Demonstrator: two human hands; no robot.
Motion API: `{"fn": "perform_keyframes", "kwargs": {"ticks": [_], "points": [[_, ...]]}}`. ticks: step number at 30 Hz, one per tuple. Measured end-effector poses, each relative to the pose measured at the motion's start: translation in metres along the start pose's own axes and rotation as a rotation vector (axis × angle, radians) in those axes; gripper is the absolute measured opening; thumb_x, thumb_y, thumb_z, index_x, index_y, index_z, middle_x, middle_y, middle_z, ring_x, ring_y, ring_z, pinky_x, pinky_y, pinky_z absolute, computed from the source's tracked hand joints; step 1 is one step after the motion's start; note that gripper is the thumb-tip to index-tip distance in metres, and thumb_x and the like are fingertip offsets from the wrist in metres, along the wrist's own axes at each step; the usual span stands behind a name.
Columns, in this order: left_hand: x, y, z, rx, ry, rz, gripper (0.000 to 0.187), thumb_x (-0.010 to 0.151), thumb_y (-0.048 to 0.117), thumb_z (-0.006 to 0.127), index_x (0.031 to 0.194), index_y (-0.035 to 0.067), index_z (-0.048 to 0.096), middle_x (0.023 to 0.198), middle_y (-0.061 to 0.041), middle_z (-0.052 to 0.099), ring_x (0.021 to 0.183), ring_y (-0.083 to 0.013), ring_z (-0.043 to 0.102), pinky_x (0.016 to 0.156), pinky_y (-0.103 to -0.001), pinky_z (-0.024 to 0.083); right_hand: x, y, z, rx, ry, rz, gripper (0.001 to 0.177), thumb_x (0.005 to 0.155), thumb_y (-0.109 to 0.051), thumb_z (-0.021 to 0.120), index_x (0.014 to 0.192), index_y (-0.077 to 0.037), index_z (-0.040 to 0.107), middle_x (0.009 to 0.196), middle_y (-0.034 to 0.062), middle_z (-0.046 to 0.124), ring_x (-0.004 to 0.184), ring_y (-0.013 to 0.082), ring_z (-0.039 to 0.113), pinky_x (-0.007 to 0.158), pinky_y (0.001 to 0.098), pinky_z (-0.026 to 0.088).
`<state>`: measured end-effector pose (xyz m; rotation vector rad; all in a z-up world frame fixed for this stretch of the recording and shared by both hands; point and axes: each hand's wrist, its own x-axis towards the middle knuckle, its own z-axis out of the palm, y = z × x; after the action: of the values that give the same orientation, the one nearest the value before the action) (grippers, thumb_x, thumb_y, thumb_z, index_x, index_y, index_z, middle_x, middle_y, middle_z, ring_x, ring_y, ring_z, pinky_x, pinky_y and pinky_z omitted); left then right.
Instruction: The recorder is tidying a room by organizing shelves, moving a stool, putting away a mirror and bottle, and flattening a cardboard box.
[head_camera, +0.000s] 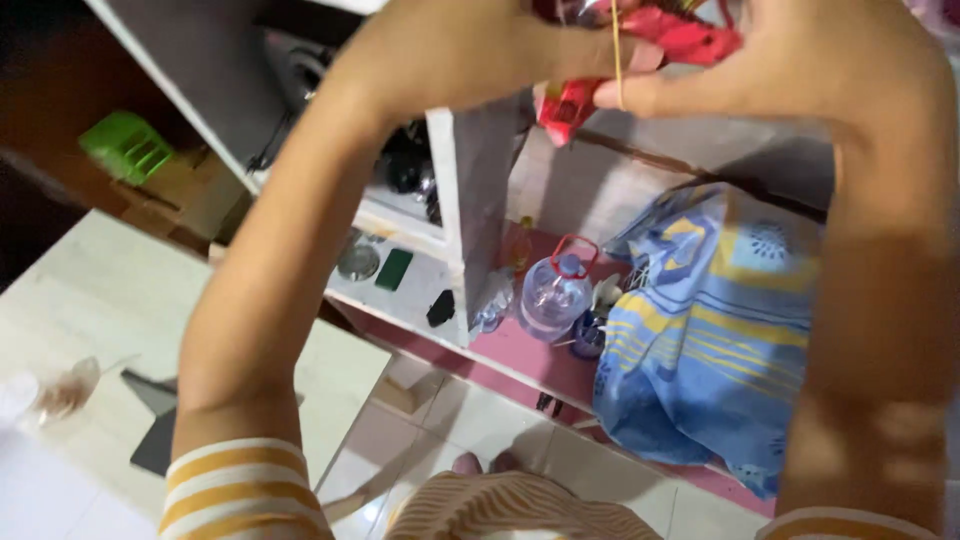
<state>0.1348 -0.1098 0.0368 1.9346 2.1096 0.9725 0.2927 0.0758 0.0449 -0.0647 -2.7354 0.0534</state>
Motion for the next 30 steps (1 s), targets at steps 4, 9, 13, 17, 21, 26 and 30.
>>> {"fn": "perform_keyframes", "kwargs": {"ticks": [4, 9, 13, 17, 21, 26, 30], "points": [[-0.077, -0.016, 0.019, -0.33, 0.231, 0.182, 0.036, 0.099, 0.023, 0.078, 0.125, 0.003, 0.062, 0.102, -0.003, 0.07, 0.091, -0.0084, 0.068, 0.081, -0.027, 0.057, -0.005, -0.035, 0.027, 0.266, 0.13, -0.45, 0.069, 0.085, -0.032, 0.088, 0.136, -0.004, 0.051, 0.113, 0.0174, 0.067, 0.095, 0.0259, 0.067, 0.087, 0.0369, 0.053], [-0.175, -0.035, 0.057, -0.877, 0.445, 0.081, 0.045, 0.103, 0.005, 0.075, 0.138, 0.001, 0.047, 0.124, -0.004, 0.067, 0.107, -0.01, 0.069, 0.087, -0.025, 0.058, -0.004, -0.052, 0.132, 1.145, -0.067, -0.414, 0.074, 0.099, -0.026, 0.076, 0.143, -0.008, 0.019, 0.099, 0.004, 0.067, 0.083, 0.0116, 0.067, 0.08, 0.0298, 0.054], [-0.236, -0.047, 0.105, -0.73, 0.941, -0.198, 0.032, 0.105, 0.002, 0.07, 0.131, -0.002, 0.052, 0.108, -0.005, 0.067, 0.09, -0.0092, 0.063, 0.082, -0.025, 0.054, -0.03, -0.08, 0.219, 1.019, 0.125, -0.561, 0.034, 0.102, -0.03, 0.064, 0.074, -0.012, 0.054, 0.061, -0.0028, 0.049, 0.059, 0.0124, 0.056, 0.115, 0.0446, 0.047], [-0.28, -0.039, 0.181, -0.504, 1.225, -0.347, 0.036, 0.1, 0.007, 0.07, 0.129, 0.001, 0.05, 0.115, -0.005, 0.065, 0.098, -0.0073, 0.063, 0.087, -0.025, 0.056, -0.069, -0.126, 0.254, 2.629, -0.407, -0.527, 0.039, 0.111, -0.025, 0.049, 0.079, -0.01, 0.067, 0.063, -0.0006, 0.057, 0.058, 0.0111, 0.058, 0.119, 0.0318, 0.048], [-0.299, 0.012, 0.273, -0.469, 1.404, -0.579, 0.05, 0.092, 0.009, 0.075, 0.13, 0.002, 0.044, 0.108, -0.006, 0.065, 0.092, -0.0099, 0.062, 0.079, -0.027, 0.054, -0.105, -0.155, 0.313, 3.227, -0.758, -0.137, 0.027, 0.112, -0.007, 0.043, 0.125, 0.001, 0.066, 0.104, 0.0084, 0.069, 0.078, 0.0184, 0.068, 0.084, 0.0238, 0.06], [-0.336, 0.105, 0.329, -0.064, 1.519, -0.745, 0.051, 0.093, 0.011, 0.078, 0.129, -0.002, 0.044, 0.12, -0.015, 0.067, 0.113, -0.0184, 0.07, 0.096, -0.033, 0.056, -0.193, -0.243, 0.321, 2.397, -0.408, -0.085, 0.079, 0.102, -0.005, 0.062, 0.167, -0.004, 0.017, 0.174, 0.0148, 0.026, 0.163, 0.0262, 0.027, 0.112, 0.0323, 0.05], [-0.393, 0.179, 0.353, -0.016, 1.718, -1.061, 0.049, 0.089, 0.015, 0.08, 0.123, 0.0, 0.048, 0.107, -0.015, 0.071, 0.092, -0.0182, 0.073, 0.077, -0.031, 0.059, -0.25, -0.275, 0.303, 2.279, -0.862, -0.495, 0.106, 0.089, -0.021, 0.085, 0.169, -0.008, 0.017, 0.174, 0.0106, 0.029, 0.164, 0.0289, 0.025, 0.124, 0.0394, 0.045]]}}
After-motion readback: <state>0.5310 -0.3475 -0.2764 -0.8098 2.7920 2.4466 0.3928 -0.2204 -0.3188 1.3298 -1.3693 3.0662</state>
